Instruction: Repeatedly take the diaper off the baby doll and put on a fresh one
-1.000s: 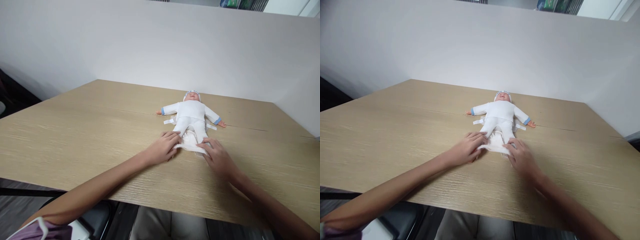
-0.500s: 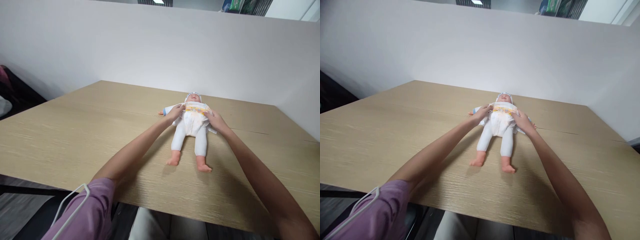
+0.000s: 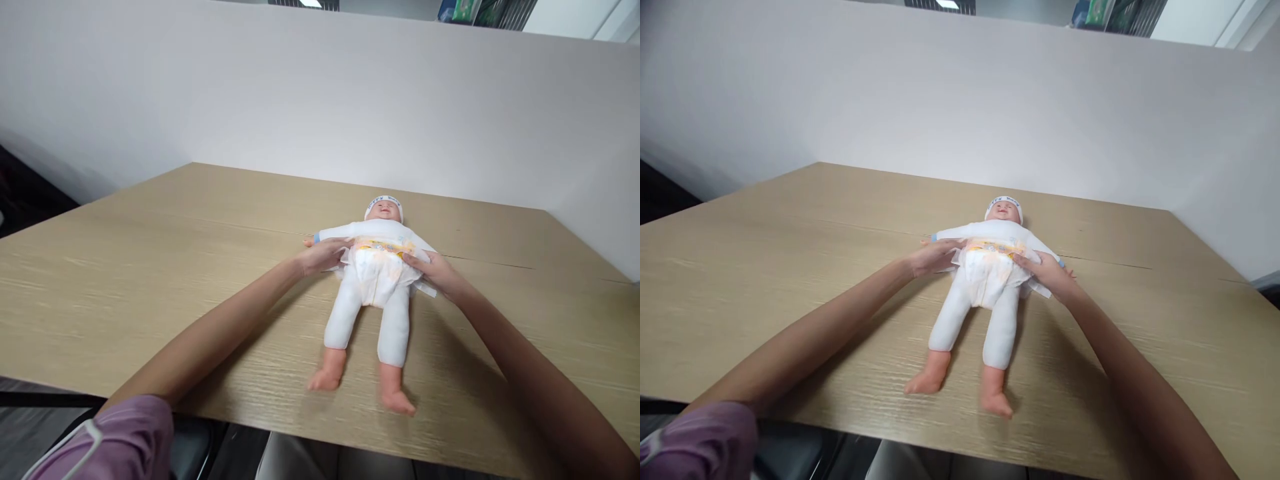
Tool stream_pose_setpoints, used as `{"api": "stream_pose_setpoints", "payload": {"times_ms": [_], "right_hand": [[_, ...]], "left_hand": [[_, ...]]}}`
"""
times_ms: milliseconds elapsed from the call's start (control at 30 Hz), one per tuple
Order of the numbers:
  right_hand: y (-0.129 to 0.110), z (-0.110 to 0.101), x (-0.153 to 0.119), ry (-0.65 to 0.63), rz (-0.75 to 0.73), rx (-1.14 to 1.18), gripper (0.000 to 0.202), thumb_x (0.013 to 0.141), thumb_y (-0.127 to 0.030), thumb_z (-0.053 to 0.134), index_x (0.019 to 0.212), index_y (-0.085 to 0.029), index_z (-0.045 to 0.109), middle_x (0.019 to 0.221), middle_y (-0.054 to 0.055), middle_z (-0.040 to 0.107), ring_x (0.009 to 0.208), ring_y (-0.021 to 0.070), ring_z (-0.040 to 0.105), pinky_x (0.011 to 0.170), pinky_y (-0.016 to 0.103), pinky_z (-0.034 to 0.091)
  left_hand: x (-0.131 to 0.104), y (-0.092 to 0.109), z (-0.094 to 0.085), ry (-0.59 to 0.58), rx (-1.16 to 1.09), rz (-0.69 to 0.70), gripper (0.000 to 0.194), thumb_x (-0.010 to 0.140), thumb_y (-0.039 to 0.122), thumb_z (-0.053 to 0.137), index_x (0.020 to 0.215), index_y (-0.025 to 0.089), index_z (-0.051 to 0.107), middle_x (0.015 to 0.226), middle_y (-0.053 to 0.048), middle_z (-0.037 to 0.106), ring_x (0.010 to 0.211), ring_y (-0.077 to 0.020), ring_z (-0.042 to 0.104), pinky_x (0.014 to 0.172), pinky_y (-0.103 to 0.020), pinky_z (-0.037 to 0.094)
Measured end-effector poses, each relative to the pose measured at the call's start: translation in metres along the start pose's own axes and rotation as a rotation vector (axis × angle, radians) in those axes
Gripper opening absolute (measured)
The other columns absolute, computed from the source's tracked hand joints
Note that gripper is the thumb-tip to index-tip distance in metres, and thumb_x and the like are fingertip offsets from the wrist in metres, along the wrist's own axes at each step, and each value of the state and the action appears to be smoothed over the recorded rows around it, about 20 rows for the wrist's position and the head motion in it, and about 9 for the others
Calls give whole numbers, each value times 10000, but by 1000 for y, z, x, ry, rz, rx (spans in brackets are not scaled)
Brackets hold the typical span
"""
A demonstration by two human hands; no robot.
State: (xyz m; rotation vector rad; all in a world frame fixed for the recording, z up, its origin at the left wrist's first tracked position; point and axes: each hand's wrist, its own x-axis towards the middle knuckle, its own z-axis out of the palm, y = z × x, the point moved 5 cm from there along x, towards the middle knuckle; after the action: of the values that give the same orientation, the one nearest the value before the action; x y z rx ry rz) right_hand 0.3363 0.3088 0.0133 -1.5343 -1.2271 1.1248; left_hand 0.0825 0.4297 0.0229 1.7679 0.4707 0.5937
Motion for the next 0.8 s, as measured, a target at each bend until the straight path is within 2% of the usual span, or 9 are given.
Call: {"api": "stream_pose_setpoints", "payload": {"times_ms": [67,133,200,267,367,467,567,700,800], "right_hand": [[4,-9,-8,4,-17,-35,778,758,-809,835,1192,-166,780,1192,99,820,1045,265,782,895,332,641],[12,-20,-15,40,-41,-39,815,676,-848,859,1106,-161,775,1098,107,822,918,231,765,823,315,628],[23,-34,-24,125,-77,-65,834,617,-869,873,1048,-163,760,1023,115,811,858,216,741,793,319,613],[35,-47,-35,230,-119,-164,799,662,-881,829,1020,-171,753,975,119,796,845,219,727,779,331,594],[48,-56,-53,343,-162,-404,704,812,-863,695,1000,-187,758,917,107,778,781,216,698,746,347,553],[50,-52,-62,419,-228,-608,674,855,-853,628,967,-199,745,865,91,751,747,222,671,733,356,520],[48,-45,-61,440,-266,-710,690,850,-888,577,897,-208,689,823,83,710,787,241,670,759,360,506],[50,-43,-55,404,-185,-717,715,813,-930,531,828,-221,630,833,87,706,810,248,672,759,356,487],[53,-45,-54,392,-125,-710,696,793,-917,547,817,-226,625,822,80,705,784,238,654,716,332,454]], "left_hand": [[-9,-7,-2,21,-168,-163,504,879,603,768,1106,155,740,1134,-151,803,1031,-274,756,910,-407,610],[-14,-13,-6,105,-328,-311,523,763,513,882,1149,185,750,1218,-140,788,1092,-272,743,956,-391,588],[-16,-14,-13,213,-362,-347,537,730,507,903,1150,208,751,1222,-110,778,1088,-248,728,935,-344,569],[-15,-10,-17,267,-330,-334,548,768,607,857,1141,219,750,1203,-89,770,1061,-237,717,882,-320,560],[-14,-4,-15,298,-258,-336,612,774,723,827,1091,204,756,1100,-78,770,991,-243,710,791,-311,537],[-12,-1,-11,313,-164,-317,658,686,625,953,1131,196,730,1001,-57,769,894,-218,696,723,-286,486],[-8,-3,-11,311,-24,-259,665,741,635,904,1201,197,707,989,-61,780,829,-205,689,700,-290,477],[-3,-1,-19,424,141,-185,475,883,605,767,1122,199,709,1095,-81,769,940,-215,682,806,-322,507],[2,25,-10,464,285,-42,338,985,519,665,1116,209,700,1240,-83,743,1103,-234,651,957,-360,503]]}}
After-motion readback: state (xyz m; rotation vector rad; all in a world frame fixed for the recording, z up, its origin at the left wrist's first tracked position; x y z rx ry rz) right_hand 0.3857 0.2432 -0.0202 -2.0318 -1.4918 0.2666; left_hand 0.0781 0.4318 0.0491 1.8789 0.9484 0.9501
